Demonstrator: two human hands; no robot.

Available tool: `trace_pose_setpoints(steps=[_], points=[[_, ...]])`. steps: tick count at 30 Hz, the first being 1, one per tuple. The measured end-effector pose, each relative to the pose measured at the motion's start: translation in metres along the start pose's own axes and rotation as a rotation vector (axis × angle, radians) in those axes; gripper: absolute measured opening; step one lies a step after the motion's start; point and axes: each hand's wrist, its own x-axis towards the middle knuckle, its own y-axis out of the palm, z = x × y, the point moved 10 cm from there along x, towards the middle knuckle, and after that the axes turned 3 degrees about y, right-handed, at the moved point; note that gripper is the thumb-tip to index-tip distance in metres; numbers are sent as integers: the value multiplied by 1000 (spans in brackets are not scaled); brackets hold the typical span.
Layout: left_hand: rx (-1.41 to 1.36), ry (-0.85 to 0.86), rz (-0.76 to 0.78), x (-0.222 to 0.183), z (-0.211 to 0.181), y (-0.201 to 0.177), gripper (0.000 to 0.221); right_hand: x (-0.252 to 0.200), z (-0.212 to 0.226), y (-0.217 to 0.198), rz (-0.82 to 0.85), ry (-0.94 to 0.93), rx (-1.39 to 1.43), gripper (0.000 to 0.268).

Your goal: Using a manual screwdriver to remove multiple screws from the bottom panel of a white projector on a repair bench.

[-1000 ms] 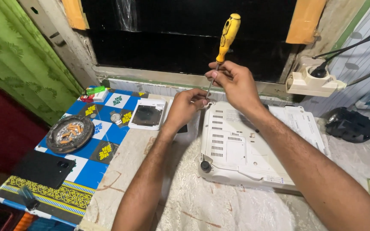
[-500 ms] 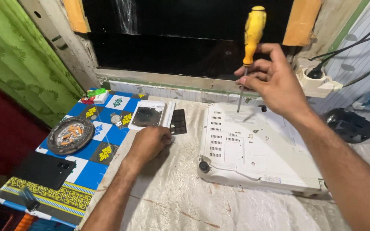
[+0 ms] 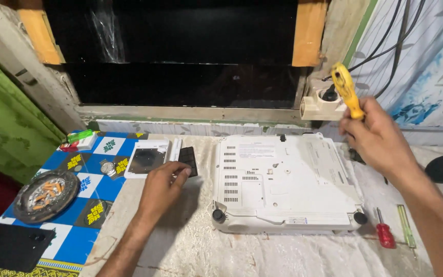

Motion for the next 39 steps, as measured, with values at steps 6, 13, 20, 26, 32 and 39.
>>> trace_pose_setpoints(steps=[6, 13, 20, 26, 32, 39], points=[[-426, -245, -8, 0, -25, 40, 60, -22, -105, -14, 34, 360, -427, 28], [-949, -576, -9, -17, -62, 69, 72, -29, -160, 11, 35, 461, 144, 30], [-1188, -743, -58, -35, -88, 68, 68, -48, -145, 13, 17, 539, 199, 39], [-1043, -460, -77, -30, -94, 51, 67, -56, -128, 13, 17, 364, 264, 13], [-1117, -683, -54, -56, -76, 53, 70, -90, -151, 14, -27, 648, 377, 38], [-1145, -733, -90, -68, -56, 60, 68, -98, -157, 16, -11, 610, 333, 27]])
